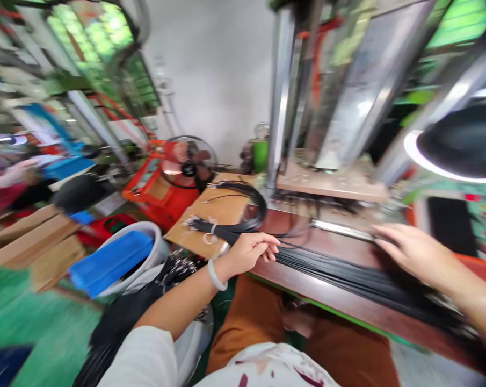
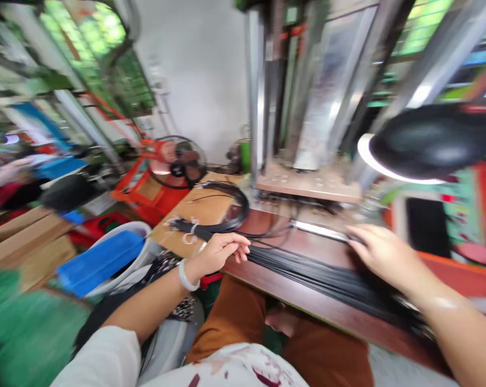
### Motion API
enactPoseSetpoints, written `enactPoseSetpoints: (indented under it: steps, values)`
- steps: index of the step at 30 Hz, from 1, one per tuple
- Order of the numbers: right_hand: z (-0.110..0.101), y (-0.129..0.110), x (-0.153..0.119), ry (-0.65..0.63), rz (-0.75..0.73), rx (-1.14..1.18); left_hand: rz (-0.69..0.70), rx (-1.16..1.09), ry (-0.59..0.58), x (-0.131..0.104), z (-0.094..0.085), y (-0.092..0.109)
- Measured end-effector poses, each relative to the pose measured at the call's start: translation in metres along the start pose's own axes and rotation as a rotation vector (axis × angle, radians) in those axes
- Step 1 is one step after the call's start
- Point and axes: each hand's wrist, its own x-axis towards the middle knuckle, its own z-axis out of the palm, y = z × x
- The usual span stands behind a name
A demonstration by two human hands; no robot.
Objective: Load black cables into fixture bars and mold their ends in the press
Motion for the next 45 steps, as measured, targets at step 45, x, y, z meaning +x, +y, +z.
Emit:
enactPoseSetpoints:
  steps: [45]
  values:
    - [-0.031, 0.011, -0.074, 0.622, 0.449, 0.261, -0.178, -0.221, -0.230, 0.114, 0.010, 0.060]
